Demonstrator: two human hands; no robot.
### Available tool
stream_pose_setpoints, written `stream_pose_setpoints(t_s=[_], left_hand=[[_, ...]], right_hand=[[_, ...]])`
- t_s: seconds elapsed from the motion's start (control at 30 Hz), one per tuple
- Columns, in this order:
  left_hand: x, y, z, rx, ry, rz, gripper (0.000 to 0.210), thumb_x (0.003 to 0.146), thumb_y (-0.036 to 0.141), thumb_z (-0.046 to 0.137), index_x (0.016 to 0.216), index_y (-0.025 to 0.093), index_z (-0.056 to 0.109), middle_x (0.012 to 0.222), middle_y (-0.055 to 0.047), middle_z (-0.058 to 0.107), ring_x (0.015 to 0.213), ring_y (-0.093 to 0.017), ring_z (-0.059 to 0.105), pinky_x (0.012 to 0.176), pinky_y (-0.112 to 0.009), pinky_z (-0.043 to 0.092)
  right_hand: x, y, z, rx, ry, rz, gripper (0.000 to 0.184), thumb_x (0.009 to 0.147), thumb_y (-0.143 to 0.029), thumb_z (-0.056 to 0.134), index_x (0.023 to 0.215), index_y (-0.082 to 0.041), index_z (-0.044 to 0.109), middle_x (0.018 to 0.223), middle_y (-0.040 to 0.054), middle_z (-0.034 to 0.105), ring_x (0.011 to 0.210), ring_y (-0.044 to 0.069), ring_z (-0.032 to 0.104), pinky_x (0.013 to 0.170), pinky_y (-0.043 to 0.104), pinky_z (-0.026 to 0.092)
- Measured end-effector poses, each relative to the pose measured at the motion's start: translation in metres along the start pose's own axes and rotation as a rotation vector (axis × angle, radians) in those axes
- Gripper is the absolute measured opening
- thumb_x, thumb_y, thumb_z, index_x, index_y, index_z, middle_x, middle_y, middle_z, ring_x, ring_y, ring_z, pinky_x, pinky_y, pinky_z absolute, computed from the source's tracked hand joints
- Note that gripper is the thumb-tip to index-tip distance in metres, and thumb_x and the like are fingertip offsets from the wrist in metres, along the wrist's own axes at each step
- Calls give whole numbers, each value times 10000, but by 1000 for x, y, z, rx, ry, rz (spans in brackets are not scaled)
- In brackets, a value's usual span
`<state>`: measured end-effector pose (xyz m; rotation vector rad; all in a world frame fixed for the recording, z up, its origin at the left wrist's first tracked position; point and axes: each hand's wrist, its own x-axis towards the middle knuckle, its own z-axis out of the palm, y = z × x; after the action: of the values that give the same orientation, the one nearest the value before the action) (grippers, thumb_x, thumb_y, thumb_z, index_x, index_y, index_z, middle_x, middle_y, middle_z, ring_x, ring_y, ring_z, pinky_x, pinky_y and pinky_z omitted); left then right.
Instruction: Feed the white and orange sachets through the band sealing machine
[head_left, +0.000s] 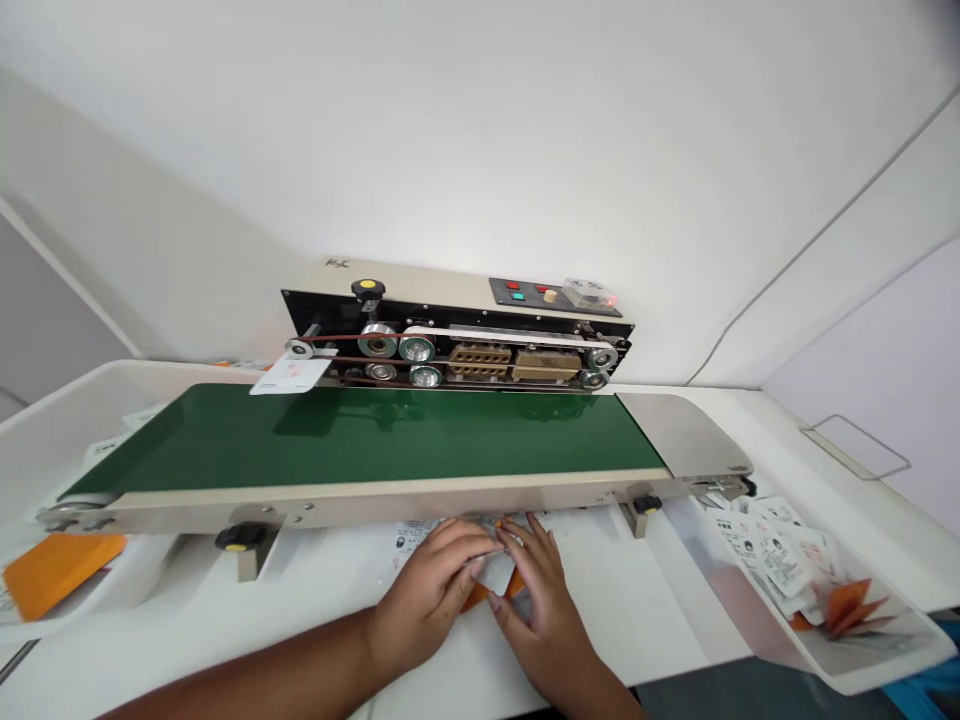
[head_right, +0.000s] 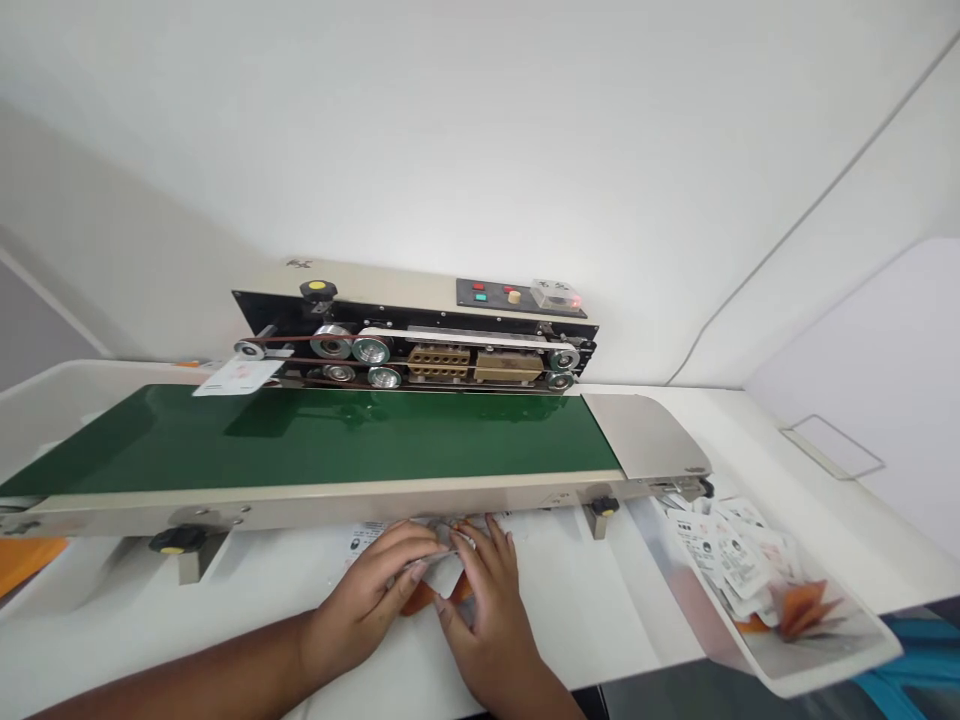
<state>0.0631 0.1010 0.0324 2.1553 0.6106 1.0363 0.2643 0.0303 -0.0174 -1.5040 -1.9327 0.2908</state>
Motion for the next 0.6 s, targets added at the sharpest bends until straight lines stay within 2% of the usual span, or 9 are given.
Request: stream_pose_setpoints(t_s=[0.13, 0.23, 0.33, 0.53, 0.6], left_hand=[[0, 7, -3, -29, -53, 2, 255, 1059, 262, 416, 1194, 215, 626, 1049, -76, 694, 992, -208, 626, 906, -332, 514], [1, 8, -3, 2, -70, 24, 254, 1064, 278, 402, 1179, 212, 618, 1052, -75, 684, 988, -207, 616, 911, -333, 507], [2, 6, -2, 41, -76, 31, 236, 1055, 254, 412, 1175, 209, 609, 1064, -75, 682, 991, -205, 613, 915, -332, 504], [4, 5, 1, 65, -155, -13, 241, 1038, 210, 436, 1219, 223, 594, 1111, -77, 677, 1037, -209, 609, 930, -334, 501], [4, 6, 0, 50, -176, -15, 256, 1049, 228, 414, 1233, 224, 591, 1111, -81, 675, 1042, -212, 604, 940, -342, 496]], right_hand=[[1, -7, -12, 39, -20, -46, 597, 848, -200, 635, 1426, -301, 523, 1500, 55, 498, 1502, 354, 270, 1193, 608, 299], [4, -8, -13, 54, -18, -35, 516, 864, -223, 646, 1369, -307, 581, 1492, 48, 506, 1488, 330, 302, 1179, 562, 356], [6, -7, -9, 44, -8, 4, 467, 902, -254, 636, 1362, -323, 591, 1487, 43, 517, 1469, 318, 340, 1155, 557, 397], [6, -8, -6, 57, -4, 9, 490, 878, -173, 609, 1354, -292, 596, 1511, 64, 480, 1464, 314, 336, 1173, 561, 370], [4, -9, -8, 62, 1, 11, 479, 869, -211, 638, 1341, -284, 609, 1520, 72, 463, 1477, 333, 305, 1166, 561, 373]])
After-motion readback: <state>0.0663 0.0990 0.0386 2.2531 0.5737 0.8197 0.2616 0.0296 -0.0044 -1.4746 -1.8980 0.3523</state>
